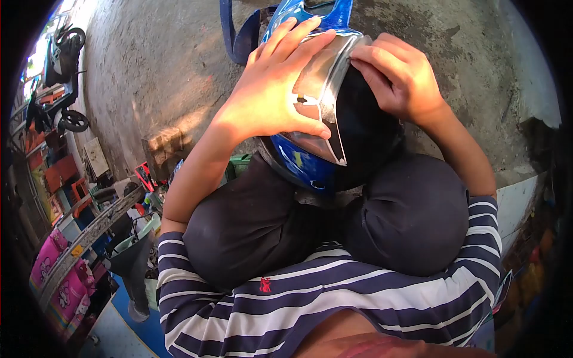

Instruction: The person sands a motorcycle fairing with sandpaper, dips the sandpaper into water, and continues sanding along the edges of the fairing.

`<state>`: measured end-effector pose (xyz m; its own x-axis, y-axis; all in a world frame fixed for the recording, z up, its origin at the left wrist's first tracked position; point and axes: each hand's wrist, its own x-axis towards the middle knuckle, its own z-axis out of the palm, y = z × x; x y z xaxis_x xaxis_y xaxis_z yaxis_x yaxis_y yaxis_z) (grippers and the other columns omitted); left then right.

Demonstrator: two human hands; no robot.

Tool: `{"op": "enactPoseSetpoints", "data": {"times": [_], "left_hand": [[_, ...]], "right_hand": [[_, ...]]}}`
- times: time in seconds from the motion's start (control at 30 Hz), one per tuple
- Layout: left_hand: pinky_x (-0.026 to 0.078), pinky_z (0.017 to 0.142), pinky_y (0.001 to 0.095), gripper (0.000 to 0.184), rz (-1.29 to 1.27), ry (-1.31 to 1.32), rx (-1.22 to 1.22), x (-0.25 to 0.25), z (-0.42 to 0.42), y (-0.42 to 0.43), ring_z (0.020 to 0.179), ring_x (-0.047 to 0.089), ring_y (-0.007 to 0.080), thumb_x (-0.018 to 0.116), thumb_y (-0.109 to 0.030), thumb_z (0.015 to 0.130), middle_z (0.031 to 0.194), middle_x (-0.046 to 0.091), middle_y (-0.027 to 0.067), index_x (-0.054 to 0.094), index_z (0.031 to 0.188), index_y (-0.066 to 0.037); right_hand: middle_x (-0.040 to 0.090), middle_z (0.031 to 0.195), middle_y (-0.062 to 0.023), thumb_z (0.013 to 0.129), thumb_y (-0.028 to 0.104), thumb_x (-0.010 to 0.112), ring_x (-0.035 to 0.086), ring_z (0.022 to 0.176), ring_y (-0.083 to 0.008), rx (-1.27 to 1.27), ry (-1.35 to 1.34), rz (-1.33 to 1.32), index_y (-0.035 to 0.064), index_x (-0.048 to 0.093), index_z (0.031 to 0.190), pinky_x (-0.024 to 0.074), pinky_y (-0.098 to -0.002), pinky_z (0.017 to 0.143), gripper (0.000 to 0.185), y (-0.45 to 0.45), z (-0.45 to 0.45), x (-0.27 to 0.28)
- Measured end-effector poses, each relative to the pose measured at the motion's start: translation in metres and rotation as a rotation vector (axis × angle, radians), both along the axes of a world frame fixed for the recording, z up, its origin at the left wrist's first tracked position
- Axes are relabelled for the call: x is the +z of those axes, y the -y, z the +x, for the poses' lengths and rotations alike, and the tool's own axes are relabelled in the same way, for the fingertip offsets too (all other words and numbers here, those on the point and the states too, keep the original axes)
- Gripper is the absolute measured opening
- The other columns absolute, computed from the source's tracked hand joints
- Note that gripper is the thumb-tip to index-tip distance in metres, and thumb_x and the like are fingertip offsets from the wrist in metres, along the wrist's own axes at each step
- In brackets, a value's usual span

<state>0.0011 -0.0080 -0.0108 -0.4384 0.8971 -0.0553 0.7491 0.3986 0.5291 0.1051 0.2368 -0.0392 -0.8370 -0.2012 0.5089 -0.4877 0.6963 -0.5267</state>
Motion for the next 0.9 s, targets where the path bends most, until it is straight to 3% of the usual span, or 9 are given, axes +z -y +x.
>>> {"op": "enactPoseSetpoints", "data": {"times": [0.17, 0.23, 0.37, 0.43, 0.57, 0.63, 0.77, 0.83, 0.9], "left_hand": [[0.024, 0.130, 0.0578, 0.133, -0.007, 0.025, 0.002, 0.001, 0.000, -0.001, 0.163, 0.018, 0.0400, 0.103, -0.040, 0.051, 0.175, 0.028, 0.0080, 0.037, 0.166, -0.023], [0.024, 0.130, 0.0578, 0.133, -0.005, 0.026, 0.002, 0.001, -0.001, -0.002, 0.163, 0.018, 0.0404, 0.103, -0.040, 0.051, 0.175, 0.028, 0.0081, 0.037, 0.166, -0.023], [0.024, 0.130, 0.0578, 0.134, -0.001, 0.017, 0.005, 0.001, 0.001, 0.000, 0.163, 0.018, 0.0403, 0.103, -0.040, 0.050, 0.175, 0.028, 0.0080, 0.038, 0.166, -0.022], [0.025, 0.130, 0.0579, 0.135, -0.004, 0.009, 0.007, 0.000, -0.001, 0.001, 0.163, 0.018, 0.0402, 0.103, -0.040, 0.049, 0.175, 0.027, 0.0078, 0.038, 0.166, -0.022], [0.025, 0.130, 0.0583, 0.135, -0.003, 0.019, -0.004, 0.000, -0.002, -0.002, 0.163, 0.019, 0.0407, 0.103, -0.042, 0.050, 0.175, 0.028, 0.0078, 0.037, 0.166, -0.022], [0.026, 0.129, 0.0584, 0.136, 0.003, 0.012, 0.002, -0.002, -0.001, 0.000, 0.163, 0.019, 0.0408, 0.103, -0.043, 0.049, 0.175, 0.028, 0.0077, 0.037, 0.166, -0.022], [0.025, 0.129, 0.0584, 0.136, 0.000, 0.014, 0.009, -0.001, 0.000, 0.003, 0.163, 0.019, 0.0404, 0.103, -0.044, 0.050, 0.175, 0.028, 0.0074, 0.037, 0.166, -0.022], [0.025, 0.130, 0.0583, 0.135, 0.003, 0.006, -0.003, 0.000, -0.001, 0.002, 0.163, 0.019, 0.0403, 0.103, -0.045, 0.050, 0.175, 0.028, 0.0074, 0.037, 0.166, -0.023], [0.025, 0.130, 0.0583, 0.135, 0.002, 0.015, -0.002, -0.002, -0.002, 0.001, 0.163, 0.018, 0.0404, 0.103, -0.045, 0.050, 0.175, 0.028, 0.0074, 0.037, 0.166, -0.023]], "right_hand": [[0.070, 0.091, -0.0085, 0.079, 0.010, 0.078, 0.069, 0.094, -0.0306, 0.294, 0.109, 0.010, 0.0054, 0.069, 0.101, 0.0594, -0.0435, 0.076, 0.024, 0.018, 0.014, 0.005], [0.071, 0.093, -0.0099, 0.081, 0.008, 0.078, 0.070, 0.092, -0.0314, 0.314, 0.080, -0.069, 0.0058, 0.069, 0.102, 0.0593, -0.0446, 0.075, 0.023, 0.014, 0.006, 0.001], [0.069, 0.088, -0.0125, 0.082, 0.004, 0.076, 0.069, 0.085, -0.0338, -0.033, 0.004, -0.088, 0.0043, 0.071, 0.098, 0.0586, -0.0451, 0.073, 0.017, -0.003, -0.008, -0.001], [0.068, 0.088, -0.0121, 0.081, 0.003, 0.076, 0.069, 0.084, -0.0333, 0.022, 0.016, 0.056, 0.0043, 0.070, 0.099, 0.0586, -0.0445, 0.073, 0.019, 0.001, -0.001, -0.002], [0.069, 0.090, -0.0094, 0.078, 0.008, 0.078, 0.068, 0.088, -0.0298, 0.336, 0.122, 0.016, 0.0048, 0.067, 0.100, 0.0589, -0.0420, 0.074, 0.025, 0.017, 0.015, 0.004], [0.069, 0.089, -0.0094, 0.079, 0.006, 0.078, 0.068, 0.085, -0.0309, 0.289, 0.060, -0.042, 0.0054, 0.068, 0.100, 0.0585, -0.0427, 0.073, 0.023, 0.012, 0.006, 0.001], [0.069, 0.086, -0.0118, 0.081, 0.001, 0.077, 0.069, 0.082, -0.0333, -0.049, -0.065, -0.071, 0.0037, 0.070, 0.101, 0.0582, -0.0433, 0.072, 0.021, -0.006, -0.013, -0.002], [0.068, 0.087, -0.0119, 0.080, 0.002, 0.077, 0.069, 0.083, -0.0332, -0.026, 0.009, 0.057, 0.0031, 0.069, 0.100, 0.0585, -0.0435, 0.072, 0.021, 0.003, -0.001, 0.003], [0.067, 0.087, -0.0106, 0.079, 0.008, 0.079, 0.068, 0.084, -0.0321, 0.177, 0.005, 0.008, 0.0042, 0.067, 0.100, 0.0587, -0.0432, 0.073, 0.024, 0.014, 0.005, 0.001]]}}
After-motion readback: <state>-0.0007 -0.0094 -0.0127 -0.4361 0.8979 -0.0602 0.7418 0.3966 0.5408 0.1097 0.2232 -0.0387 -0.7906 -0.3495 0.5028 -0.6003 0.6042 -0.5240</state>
